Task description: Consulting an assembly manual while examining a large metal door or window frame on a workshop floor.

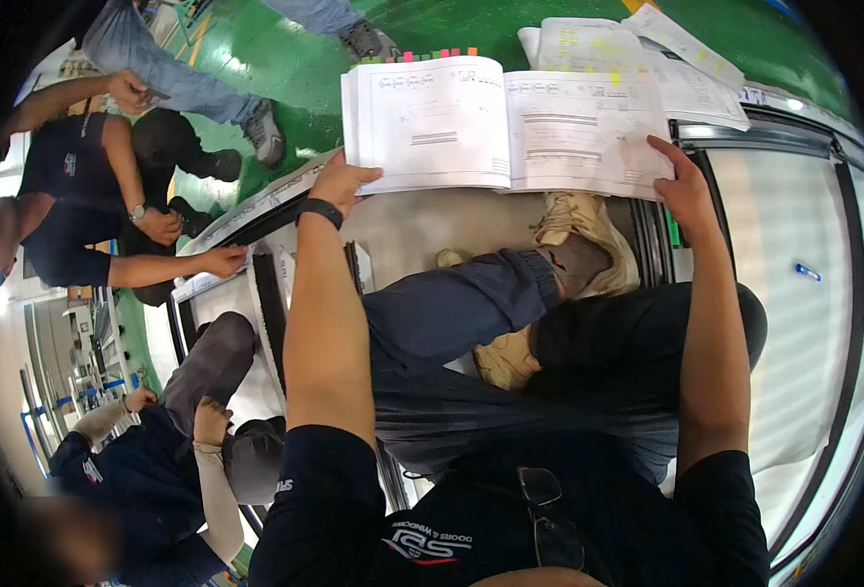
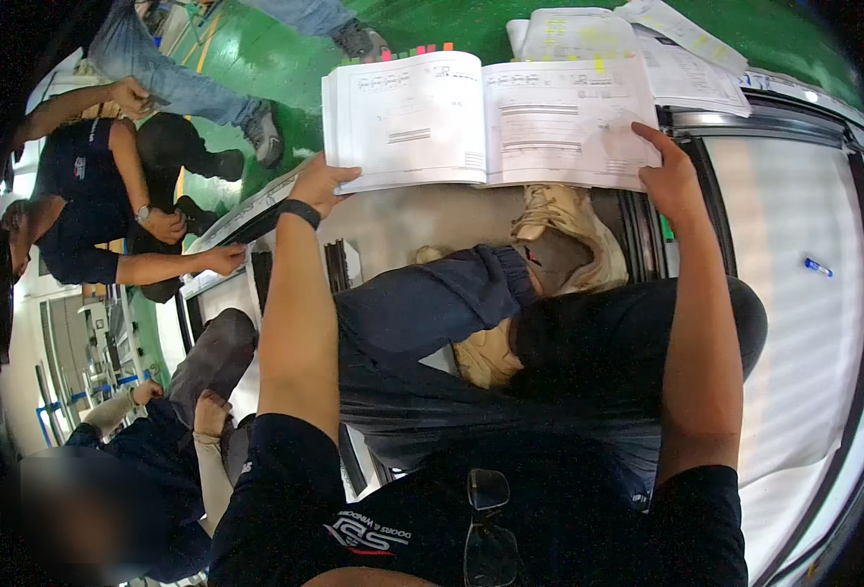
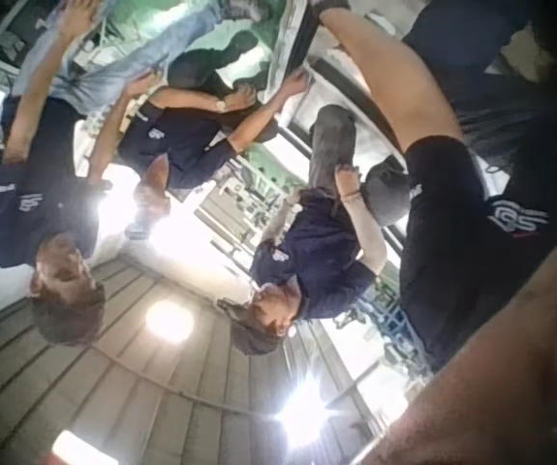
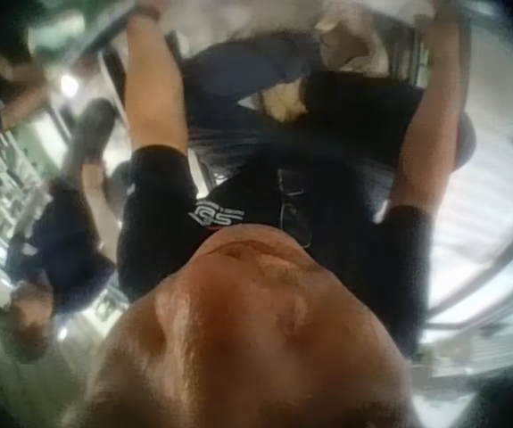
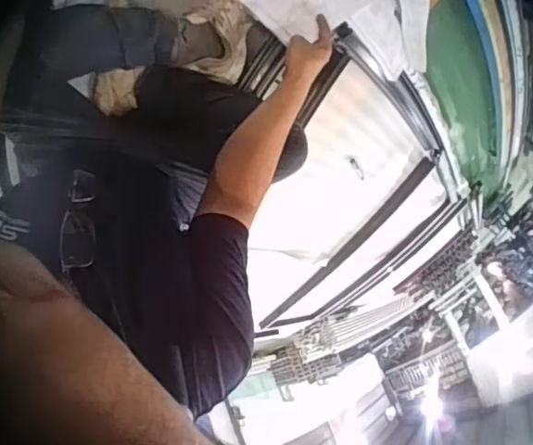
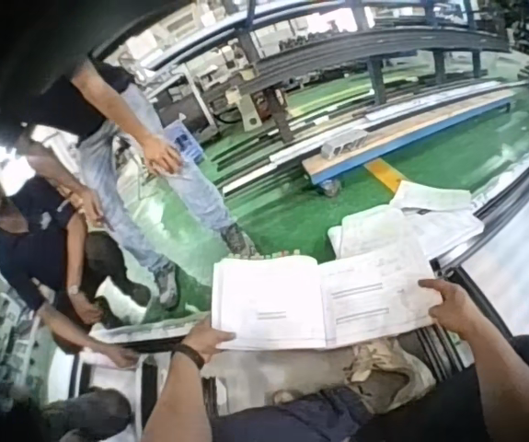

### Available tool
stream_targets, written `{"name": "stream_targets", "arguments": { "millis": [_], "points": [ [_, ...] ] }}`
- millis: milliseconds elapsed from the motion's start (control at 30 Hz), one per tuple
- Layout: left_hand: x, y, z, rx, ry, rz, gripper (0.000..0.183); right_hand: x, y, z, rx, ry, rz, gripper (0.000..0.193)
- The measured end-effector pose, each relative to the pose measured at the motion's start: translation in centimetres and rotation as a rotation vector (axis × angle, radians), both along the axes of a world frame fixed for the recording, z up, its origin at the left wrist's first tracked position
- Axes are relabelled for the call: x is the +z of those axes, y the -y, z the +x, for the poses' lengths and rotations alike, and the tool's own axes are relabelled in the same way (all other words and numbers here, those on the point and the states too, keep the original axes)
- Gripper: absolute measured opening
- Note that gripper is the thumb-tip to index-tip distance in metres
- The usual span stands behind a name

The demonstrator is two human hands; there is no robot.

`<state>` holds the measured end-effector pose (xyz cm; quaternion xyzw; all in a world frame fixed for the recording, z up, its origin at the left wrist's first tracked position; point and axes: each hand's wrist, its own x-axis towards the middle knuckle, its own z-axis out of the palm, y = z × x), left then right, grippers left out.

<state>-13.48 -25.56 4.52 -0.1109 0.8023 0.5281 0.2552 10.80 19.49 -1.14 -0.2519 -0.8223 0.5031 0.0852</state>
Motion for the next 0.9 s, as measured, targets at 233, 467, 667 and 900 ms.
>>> {"name": "stream_targets", "arguments": {
  "millis": [233,467,667,900],
  "points": [
    [7.5,-6.7,4.5,-0.426,-0.130,0.560,0.060,3.3,3.9,-2.1,-0.103,-0.342,-0.117,0.048],
    [0.5,-20.0,15.3,-1.078,-0.776,0.013,0.069,5.7,3.8,-2.1,0.024,-0.200,-1.299,0.069],
    [-1.6,-20.7,15.7,-0.989,-0.730,-0.148,0.066,1.6,1.3,-1.7,-0.169,0.132,-0.873,0.043],
    [-2.5,-18.1,11.0,-0.798,-0.739,-0.725,0.065,-0.1,0.8,-1.6,-0.249,0.066,-0.392,0.038]
  ]
}}
